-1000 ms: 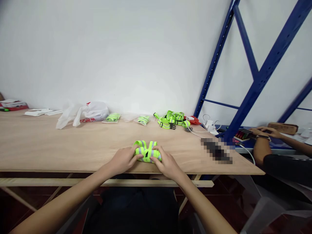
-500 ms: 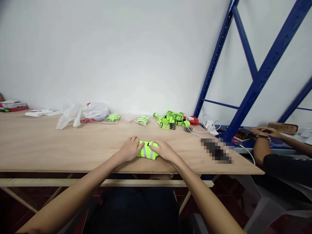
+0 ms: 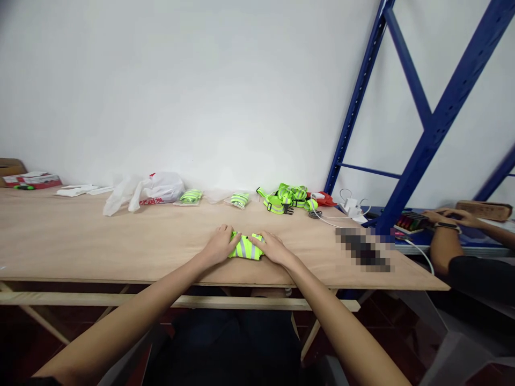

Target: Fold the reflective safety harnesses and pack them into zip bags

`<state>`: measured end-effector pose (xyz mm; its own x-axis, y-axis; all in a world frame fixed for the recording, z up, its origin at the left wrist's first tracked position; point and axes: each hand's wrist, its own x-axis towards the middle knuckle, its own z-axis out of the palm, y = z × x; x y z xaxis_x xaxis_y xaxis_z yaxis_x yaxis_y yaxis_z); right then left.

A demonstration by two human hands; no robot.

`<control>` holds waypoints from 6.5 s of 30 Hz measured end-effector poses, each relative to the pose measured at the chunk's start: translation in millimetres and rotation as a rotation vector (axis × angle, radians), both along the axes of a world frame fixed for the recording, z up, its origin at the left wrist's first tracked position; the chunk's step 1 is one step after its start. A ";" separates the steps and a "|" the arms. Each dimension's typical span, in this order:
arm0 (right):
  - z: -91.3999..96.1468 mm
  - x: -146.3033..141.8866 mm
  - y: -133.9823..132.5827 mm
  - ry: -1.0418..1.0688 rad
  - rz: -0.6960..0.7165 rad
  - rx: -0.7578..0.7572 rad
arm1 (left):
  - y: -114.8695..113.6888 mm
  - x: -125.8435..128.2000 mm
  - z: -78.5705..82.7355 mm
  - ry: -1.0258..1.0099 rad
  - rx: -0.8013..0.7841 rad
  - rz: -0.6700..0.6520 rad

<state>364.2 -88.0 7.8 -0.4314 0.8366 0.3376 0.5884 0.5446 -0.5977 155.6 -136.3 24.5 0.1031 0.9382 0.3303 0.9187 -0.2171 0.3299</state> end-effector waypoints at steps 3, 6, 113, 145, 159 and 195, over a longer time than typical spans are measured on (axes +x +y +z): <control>1.3 -2.3 -6.3 0.048 0.032 -0.037 | 3.1 0.6 -1.0 -0.044 0.007 -0.046; 3.0 -5.6 -12.4 0.121 0.038 0.002 | 7.8 1.5 -3.4 -0.083 0.023 -0.090; 6.8 51.2 -64.1 0.014 -0.080 0.109 | 58.1 -31.4 57.3 0.397 -0.415 -0.618; 14.8 6.0 -70.7 0.008 -0.169 0.084 | 31.6 -10.3 19.4 0.105 -0.109 -0.930; 16.6 47.6 -68.8 -0.027 0.064 0.052 | 34.3 -8.1 17.9 0.081 -0.169 -0.891; 4.0 1.9 -63.2 -0.012 -0.178 0.146 | 32.0 2.4 31.0 0.135 -0.124 -0.896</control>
<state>366.0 -151.2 11.9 -0.2860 0.8425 0.4565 0.6899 0.5117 -0.5120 158.0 -104.3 55.5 0.8405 0.5160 0.1650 0.4555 -0.8381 0.3002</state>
